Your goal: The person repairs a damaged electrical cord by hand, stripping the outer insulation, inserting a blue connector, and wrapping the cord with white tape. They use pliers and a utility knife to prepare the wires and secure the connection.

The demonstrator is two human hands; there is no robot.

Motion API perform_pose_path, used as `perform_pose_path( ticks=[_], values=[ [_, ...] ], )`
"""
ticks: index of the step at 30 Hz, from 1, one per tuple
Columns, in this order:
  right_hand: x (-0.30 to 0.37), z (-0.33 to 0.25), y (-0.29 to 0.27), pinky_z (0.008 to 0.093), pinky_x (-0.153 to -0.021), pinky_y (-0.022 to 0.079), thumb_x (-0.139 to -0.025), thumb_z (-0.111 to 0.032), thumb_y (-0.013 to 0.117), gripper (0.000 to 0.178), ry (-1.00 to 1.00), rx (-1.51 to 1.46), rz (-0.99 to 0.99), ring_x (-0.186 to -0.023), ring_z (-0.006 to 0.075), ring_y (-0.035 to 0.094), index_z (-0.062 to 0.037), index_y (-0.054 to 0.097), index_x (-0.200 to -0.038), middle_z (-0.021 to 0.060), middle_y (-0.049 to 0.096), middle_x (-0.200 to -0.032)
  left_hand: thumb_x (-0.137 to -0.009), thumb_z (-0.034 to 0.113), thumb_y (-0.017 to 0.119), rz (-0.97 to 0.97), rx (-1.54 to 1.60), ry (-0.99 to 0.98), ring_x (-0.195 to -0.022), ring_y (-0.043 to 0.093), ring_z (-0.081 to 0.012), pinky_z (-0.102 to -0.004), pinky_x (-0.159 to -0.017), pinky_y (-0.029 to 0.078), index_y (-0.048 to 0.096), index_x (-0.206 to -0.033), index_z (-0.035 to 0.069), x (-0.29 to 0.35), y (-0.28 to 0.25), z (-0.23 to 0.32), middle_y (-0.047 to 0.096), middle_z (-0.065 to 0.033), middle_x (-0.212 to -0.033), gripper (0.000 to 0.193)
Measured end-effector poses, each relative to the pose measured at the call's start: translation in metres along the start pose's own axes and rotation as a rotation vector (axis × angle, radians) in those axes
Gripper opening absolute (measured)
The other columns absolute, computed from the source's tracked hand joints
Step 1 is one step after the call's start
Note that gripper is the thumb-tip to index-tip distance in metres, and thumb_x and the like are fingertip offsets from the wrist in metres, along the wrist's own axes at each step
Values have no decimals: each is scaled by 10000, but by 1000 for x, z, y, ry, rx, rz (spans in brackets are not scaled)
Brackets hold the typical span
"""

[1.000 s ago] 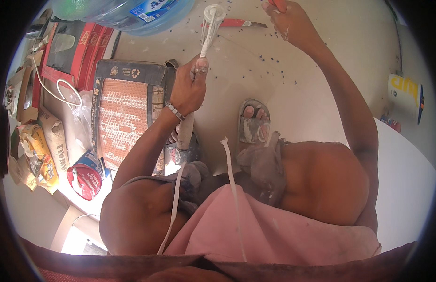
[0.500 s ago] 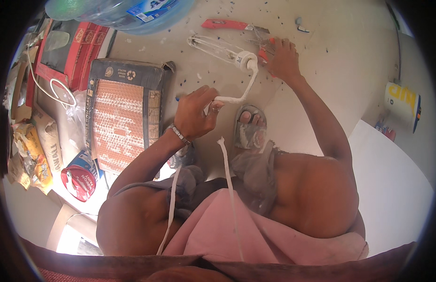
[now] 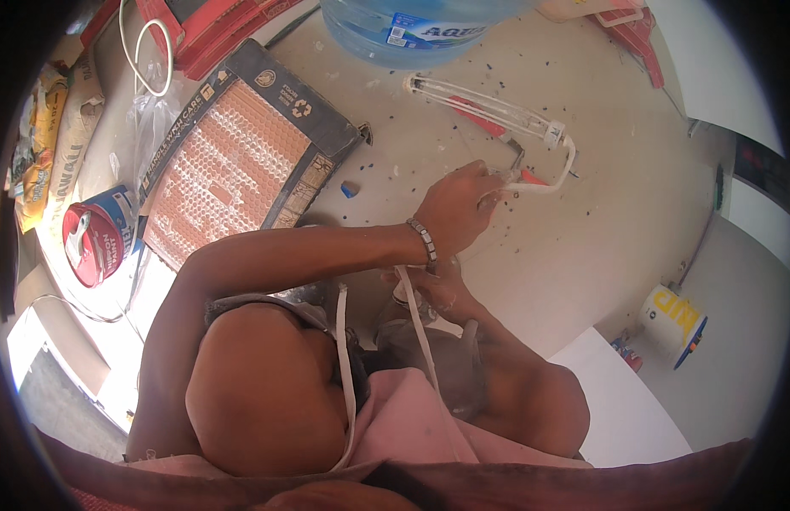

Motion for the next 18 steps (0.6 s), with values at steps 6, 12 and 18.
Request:
perform_pose_path(
  ticks=[6, 12, 18],
  values=[
    [0, 28, -51, 289, -496, 427, -929, -268, 572, 276, -102, -347, 194, -561, 168, 535, -10, 529, -1017, 107, 556, -749, -927, 117, 582, -81, 55, -62, -1019, 598, -340, -456, -875, 490, 639, -1133, 27, -10, 25, 7, 595, -156, -1038, 232],
    [20, -9, -67, 264, -350, 292, -907, -161, 584, 144, -65, -323, 219, -420, 127, 426, -74, 512, -996, 28, 458, -617, -937, 195, 566, -229, 193, 90, -1076, 618, -380, -481, -964, 476, 660, -1154, -26, 9, -2, 23, 658, -239, -1114, 324],
    [14, -25, -82, 253, -349, 278, -830, 59, 640, 240, -293, -353, -63, -433, 76, 424, -90, 483, -932, 13, 475, -629, -963, 128, 555, -429, 422, -107, -888, 685, -210, -347, -845, 537, 699, -1045, -51, -4, -85, 27, 715, -151, -962, 244]
  ],
)
Point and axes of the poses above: each hand's wrist, its own x-axis away from the middle knuckle, its own y-axis out of the palm, z = x × y, the point moved 5 cm from there along -x, towards the middle knuckle
